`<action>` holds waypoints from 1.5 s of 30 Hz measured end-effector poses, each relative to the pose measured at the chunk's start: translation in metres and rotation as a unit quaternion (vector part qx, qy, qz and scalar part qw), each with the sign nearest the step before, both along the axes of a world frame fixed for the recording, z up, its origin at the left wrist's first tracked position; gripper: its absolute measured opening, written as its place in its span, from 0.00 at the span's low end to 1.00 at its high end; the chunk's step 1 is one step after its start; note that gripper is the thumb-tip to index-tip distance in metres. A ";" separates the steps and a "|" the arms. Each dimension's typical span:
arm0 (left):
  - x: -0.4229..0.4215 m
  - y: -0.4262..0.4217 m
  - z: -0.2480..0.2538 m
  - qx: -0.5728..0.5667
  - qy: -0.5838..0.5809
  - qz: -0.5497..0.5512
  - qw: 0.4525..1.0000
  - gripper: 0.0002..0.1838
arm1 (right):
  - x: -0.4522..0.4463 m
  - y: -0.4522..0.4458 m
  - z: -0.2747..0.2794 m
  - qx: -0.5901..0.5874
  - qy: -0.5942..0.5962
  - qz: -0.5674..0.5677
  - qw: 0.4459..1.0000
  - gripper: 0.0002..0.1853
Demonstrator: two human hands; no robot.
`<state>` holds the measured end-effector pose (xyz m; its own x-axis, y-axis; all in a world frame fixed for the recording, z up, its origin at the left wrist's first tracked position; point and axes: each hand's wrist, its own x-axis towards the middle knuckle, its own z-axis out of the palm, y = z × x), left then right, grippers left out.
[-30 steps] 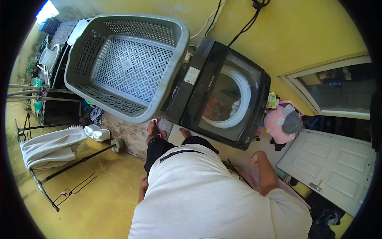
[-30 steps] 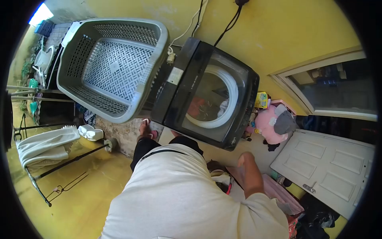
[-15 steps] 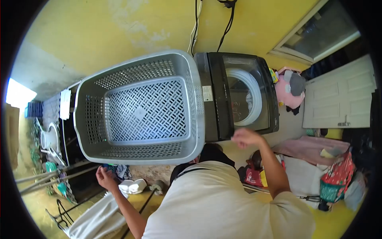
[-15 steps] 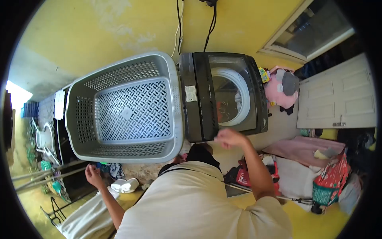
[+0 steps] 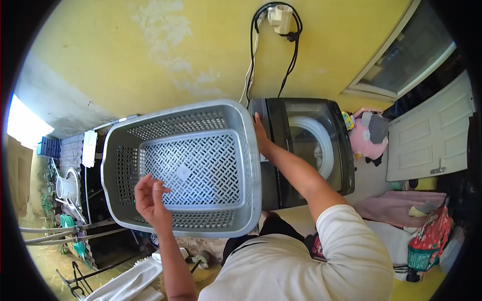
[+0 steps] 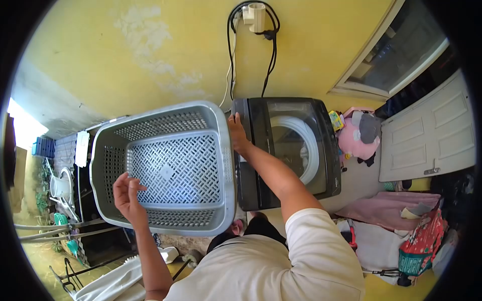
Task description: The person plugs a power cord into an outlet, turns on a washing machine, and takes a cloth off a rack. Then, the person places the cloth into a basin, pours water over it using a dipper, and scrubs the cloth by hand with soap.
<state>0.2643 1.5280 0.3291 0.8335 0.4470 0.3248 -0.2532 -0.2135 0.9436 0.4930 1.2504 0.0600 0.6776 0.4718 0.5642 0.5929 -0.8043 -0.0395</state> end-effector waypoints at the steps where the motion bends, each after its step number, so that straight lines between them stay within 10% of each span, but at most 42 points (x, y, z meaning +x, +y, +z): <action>1: 0.006 -0.013 -0.001 -0.009 0.001 -0.019 1.000 0.14 | 0.003 -0.002 0.004 -0.013 0.017 -0.003 1.000 0.16; 6: 0.050 -0.051 0.005 0.026 0.063 -0.105 0.992 0.18 | 0.032 -0.023 0.089 -0.091 0.254 -0.083 0.959 0.10; 15: 0.306 -0.142 0.050 0.437 -0.237 -0.141 0.856 0.26 | 0.082 -0.056 0.306 0.231 0.064 -0.011 0.971 0.18; 17: 0.336 -0.149 0.081 0.438 -0.104 -0.235 0.862 0.23 | 0.086 -0.067 0.329 0.297 0.021 0.007 0.954 0.20; 19: 0.353 -0.155 0.098 0.428 0.037 -0.329 0.841 0.20 | 0.090 -0.083 0.336 0.353 -0.003 0.018 0.935 0.21; 45: 0.402 -0.184 0.074 0.356 -0.079 -0.283 0.887 0.11 | 0.121 -0.147 0.335 0.474 0.217 0.056 0.852 0.33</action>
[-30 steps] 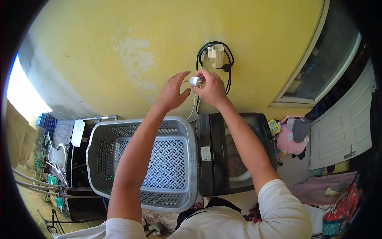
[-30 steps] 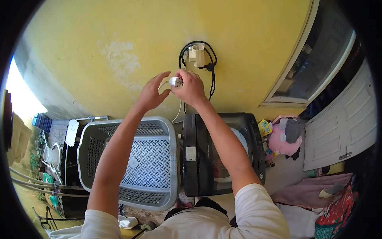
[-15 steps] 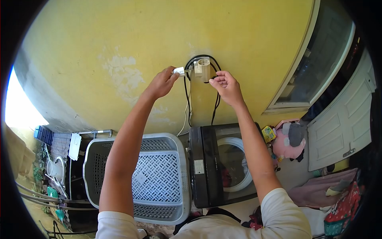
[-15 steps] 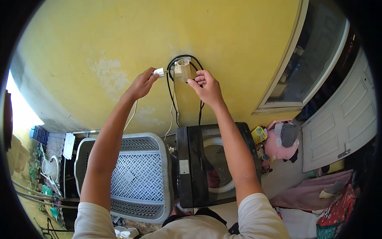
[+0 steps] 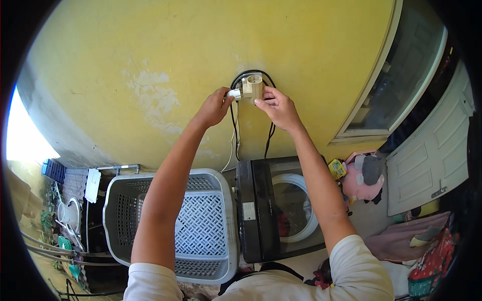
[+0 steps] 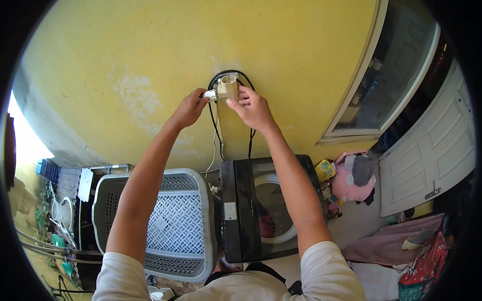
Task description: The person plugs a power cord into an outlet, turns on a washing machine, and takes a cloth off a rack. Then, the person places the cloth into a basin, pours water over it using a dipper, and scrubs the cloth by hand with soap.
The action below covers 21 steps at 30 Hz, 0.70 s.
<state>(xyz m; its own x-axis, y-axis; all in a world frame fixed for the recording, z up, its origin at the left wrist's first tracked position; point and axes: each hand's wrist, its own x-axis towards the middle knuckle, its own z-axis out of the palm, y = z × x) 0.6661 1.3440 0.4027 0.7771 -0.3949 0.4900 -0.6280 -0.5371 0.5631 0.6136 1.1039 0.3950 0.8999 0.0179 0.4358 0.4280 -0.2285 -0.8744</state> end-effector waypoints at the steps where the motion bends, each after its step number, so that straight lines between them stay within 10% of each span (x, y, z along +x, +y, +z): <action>1: 0.000 -0.001 0.002 0.001 -0.001 0.001 1.000 0.11 | -0.002 0.001 0.001 -0.004 0.002 0.001 1.000 0.33; 21: 0.016 -0.016 0.015 0.035 -0.077 -0.003 0.996 0.13 | 0.001 -0.004 0.003 -0.009 0.017 0.014 1.000 0.34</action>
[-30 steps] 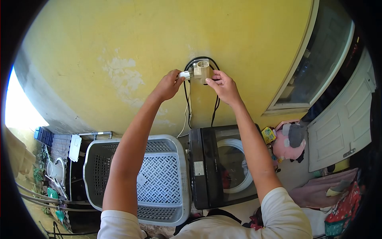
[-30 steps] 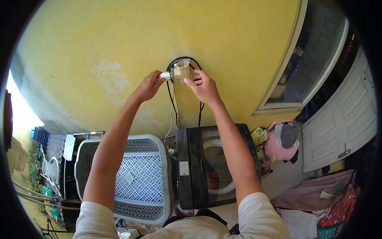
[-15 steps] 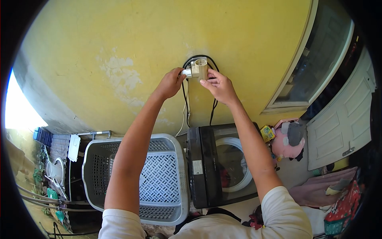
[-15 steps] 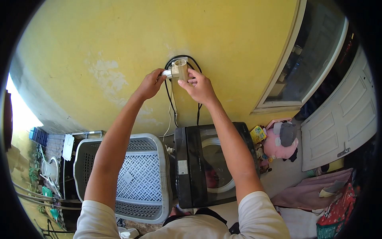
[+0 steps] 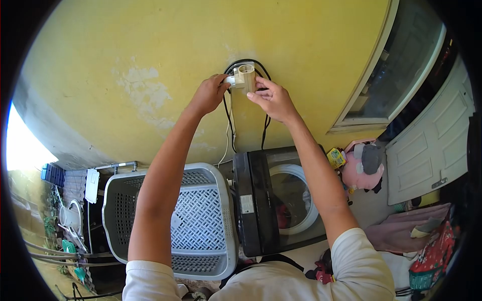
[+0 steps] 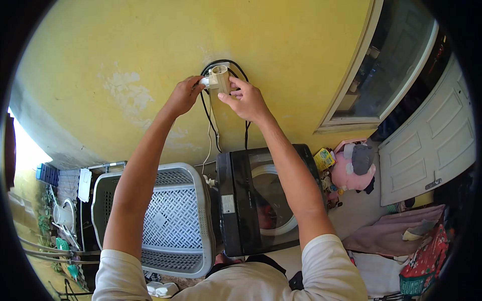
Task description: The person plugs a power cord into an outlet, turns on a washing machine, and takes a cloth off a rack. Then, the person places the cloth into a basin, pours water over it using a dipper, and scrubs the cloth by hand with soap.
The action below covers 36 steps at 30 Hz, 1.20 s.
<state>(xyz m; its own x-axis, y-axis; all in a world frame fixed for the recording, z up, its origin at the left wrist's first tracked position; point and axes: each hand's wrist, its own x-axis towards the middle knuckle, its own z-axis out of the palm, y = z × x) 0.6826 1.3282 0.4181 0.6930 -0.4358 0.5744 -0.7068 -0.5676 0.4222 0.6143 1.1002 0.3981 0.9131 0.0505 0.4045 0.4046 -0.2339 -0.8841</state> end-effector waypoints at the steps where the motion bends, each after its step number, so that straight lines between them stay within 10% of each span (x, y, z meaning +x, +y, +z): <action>1: 0.002 0.001 0.001 -0.003 0.000 -0.004 1.000 0.13 | 0.003 -0.001 0.001 -0.001 -0.004 0.004 1.000 0.34; 20: -0.022 0.076 -0.037 0.100 0.189 -0.056 0.975 0.16 | -0.021 -0.004 -0.018 -0.227 -0.015 -0.062 0.972 0.27; 28: -0.092 0.027 -0.104 0.224 0.328 -0.058 0.916 0.21 | -0.059 0.057 -0.118 -0.369 0.073 0.050 0.925 0.23; 36: -0.150 0.038 -0.105 0.085 0.319 -0.008 0.944 0.32 | -0.115 0.081 -0.240 -0.414 0.180 0.073 0.889 0.21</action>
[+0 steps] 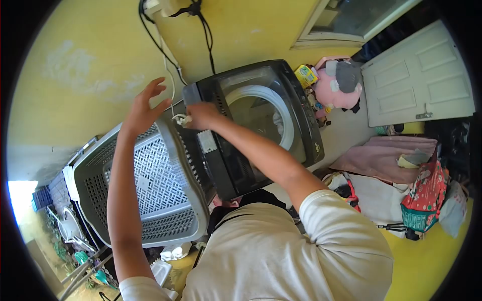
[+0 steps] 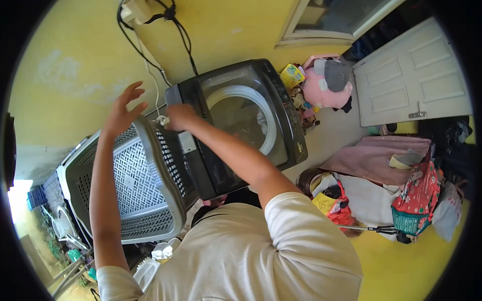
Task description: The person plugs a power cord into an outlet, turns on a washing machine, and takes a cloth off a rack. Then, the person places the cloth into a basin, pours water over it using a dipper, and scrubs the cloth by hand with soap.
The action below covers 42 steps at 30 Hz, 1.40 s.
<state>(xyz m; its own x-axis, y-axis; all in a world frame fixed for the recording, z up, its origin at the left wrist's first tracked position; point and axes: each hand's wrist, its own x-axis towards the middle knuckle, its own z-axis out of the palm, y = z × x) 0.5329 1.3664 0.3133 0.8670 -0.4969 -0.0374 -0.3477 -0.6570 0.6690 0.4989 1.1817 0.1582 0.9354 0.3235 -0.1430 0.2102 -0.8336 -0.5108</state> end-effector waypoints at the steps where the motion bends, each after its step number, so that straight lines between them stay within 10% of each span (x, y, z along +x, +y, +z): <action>1: -0.019 0.002 0.011 -0.023 -0.005 -0.001 1.000 0.32 | -0.012 0.004 -0.011 0.024 -0.008 -0.006 1.000 0.21; 23: -0.301 0.159 0.058 -0.238 0.008 0.284 0.929 0.27 | -0.018 0.043 -0.040 0.037 -0.206 -0.087 0.974 0.18; 29: -0.340 0.171 0.053 -0.232 0.005 0.338 0.912 0.27 | -0.023 0.053 -0.015 -0.133 -0.058 0.006 0.989 0.12; 42: -0.367 0.149 0.035 -0.240 0.027 0.390 0.889 0.26 | 0.006 0.051 -0.055 -0.277 -0.255 0.271 0.886 0.11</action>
